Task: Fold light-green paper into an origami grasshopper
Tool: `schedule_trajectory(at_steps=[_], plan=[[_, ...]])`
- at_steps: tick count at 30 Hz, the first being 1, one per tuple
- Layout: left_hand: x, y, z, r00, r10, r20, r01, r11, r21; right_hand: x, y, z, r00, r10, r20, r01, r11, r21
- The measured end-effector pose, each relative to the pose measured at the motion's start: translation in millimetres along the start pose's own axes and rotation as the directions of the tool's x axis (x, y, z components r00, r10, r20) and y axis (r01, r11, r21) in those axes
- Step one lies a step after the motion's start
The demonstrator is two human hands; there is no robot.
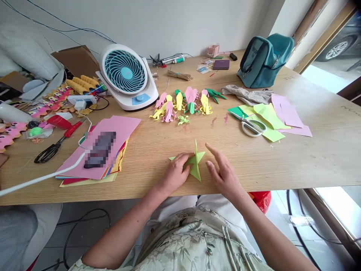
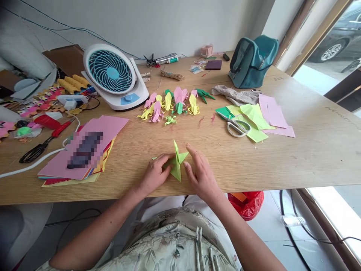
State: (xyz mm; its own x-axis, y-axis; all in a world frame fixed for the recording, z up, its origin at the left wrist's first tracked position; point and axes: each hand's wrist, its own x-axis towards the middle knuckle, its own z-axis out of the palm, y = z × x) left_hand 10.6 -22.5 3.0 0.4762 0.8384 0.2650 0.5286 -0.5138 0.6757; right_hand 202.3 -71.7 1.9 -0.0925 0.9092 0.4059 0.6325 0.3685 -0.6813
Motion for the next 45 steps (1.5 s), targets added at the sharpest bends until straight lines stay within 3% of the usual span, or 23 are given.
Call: schedule_trajectory(at_steps=[4,7,10,13,16,19,28,33,39,45], plan=[[-7,-2,3.2,0.983,0.135,0.122,-0.156,0.972,0.178,-6,0,-10,0.985,0.016,-0.174,-0.01,0.999,0.039],[-13,-3,4.8,0.96,0.147,0.237,-0.218,0.926,0.308,-8,-2,-15,0.97,-0.025,-0.244,0.031,0.999,0.021],[-17,-1,3.9,0.941,0.114,0.318,-0.235,0.898,0.373,-6,-3,-15,0.986,-0.097,-0.137,0.087,0.994,-0.073],[-18,3,1.9,0.933,0.084,0.351,-0.231,0.886,0.402,-3,-1,-6,0.981,-0.157,0.115,0.182,0.948,-0.259],[-17,9,0.7,0.938,0.035,0.346,-0.2,0.868,0.454,-3,3,5,0.946,-0.106,0.308,0.236,0.873,-0.426],[-17,16,0.0,0.94,-0.006,0.341,-0.175,0.85,0.498,-5,7,10,0.931,-0.058,0.361,0.243,0.836,-0.492],[-21,19,2.3,0.945,-0.053,0.323,-0.135,0.837,0.53,-1,31,-2,0.969,0.108,0.223,0.057,0.78,-0.623],[-19,18,7.5,0.964,-0.104,0.245,-0.049,0.835,0.549,14,25,-5,0.979,0.161,0.126,-0.059,0.811,-0.582],[-9,12,7.7,0.976,-0.171,0.138,0.061,0.815,0.576,31,5,13,0.972,0.061,0.228,0.066,0.858,-0.509],[-13,3,4.3,0.975,-0.14,0.172,0.003,0.784,0.621,25,17,24,0.93,0.089,0.358,0.149,0.796,-0.586]])
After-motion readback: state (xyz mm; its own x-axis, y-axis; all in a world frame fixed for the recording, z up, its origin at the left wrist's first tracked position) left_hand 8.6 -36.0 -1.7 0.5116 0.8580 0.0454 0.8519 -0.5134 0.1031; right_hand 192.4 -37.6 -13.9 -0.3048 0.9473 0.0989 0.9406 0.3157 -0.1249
